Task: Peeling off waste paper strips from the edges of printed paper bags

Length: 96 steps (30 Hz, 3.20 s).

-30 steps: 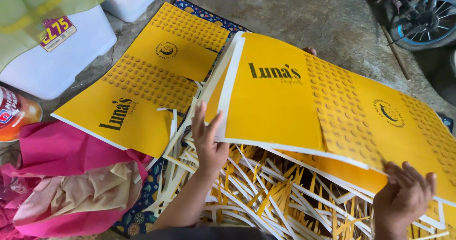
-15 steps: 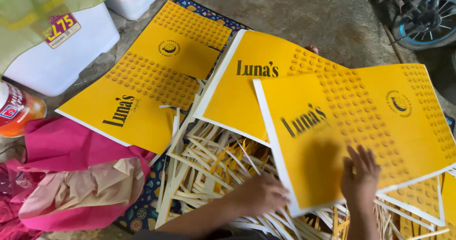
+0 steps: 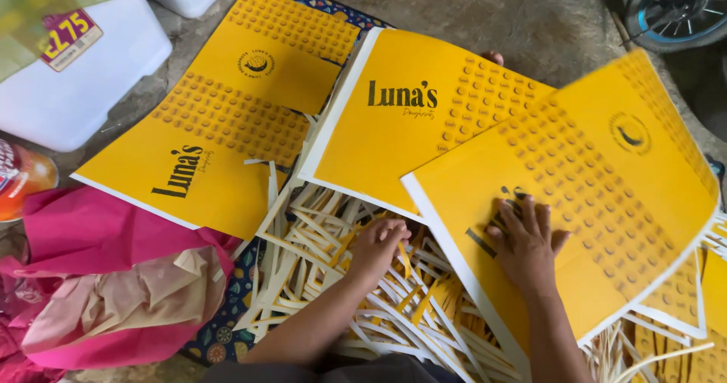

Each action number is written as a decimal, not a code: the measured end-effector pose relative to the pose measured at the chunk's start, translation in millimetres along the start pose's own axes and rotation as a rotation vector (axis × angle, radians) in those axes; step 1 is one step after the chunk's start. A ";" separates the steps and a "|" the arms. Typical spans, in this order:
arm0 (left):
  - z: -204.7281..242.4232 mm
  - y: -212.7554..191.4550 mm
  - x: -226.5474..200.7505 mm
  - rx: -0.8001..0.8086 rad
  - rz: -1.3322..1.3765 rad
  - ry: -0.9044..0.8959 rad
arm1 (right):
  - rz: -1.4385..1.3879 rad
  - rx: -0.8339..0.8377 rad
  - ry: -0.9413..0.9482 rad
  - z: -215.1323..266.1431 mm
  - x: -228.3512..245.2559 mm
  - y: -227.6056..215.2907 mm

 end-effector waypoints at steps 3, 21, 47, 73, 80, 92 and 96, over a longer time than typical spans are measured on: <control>-4.4 1.4 8.5 -0.037 0.004 -0.020 | -0.051 -0.020 -0.093 11.1 13.1 0.5; -9.0 8.1 17.2 -0.022 0.135 0.209 | 0.028 0.086 0.007 -17.5 45.2 -12.3; 31.8 44.8 0.8 0.232 -0.511 0.220 | -0.056 -0.016 -0.218 -54.9 -9.5 -32.5; 31.2 60.0 28.6 0.237 -0.363 0.269 | 0.073 0.016 0.232 -85.2 -13.7 -2.5; 21.9 61.0 36.4 0.233 -0.116 0.356 | 0.121 0.072 0.173 -87.8 -10.0 -8.3; 45.7 64.4 22.2 0.371 -0.021 0.543 | 0.113 0.149 0.134 -82.9 -16.3 -4.2; 39.9 67.5 35.1 0.322 -0.361 0.554 | 0.100 0.191 0.269 -79.8 -10.2 -10.3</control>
Point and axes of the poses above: each hand's wrist, its own z-axis away from the middle knuckle, its own y-axis out of the palm, x = y × z, the point moved 10 cm from there along -z, towards the middle knuckle, and after that the axes turned 11 degrees about -x, right-handed, at the moved point
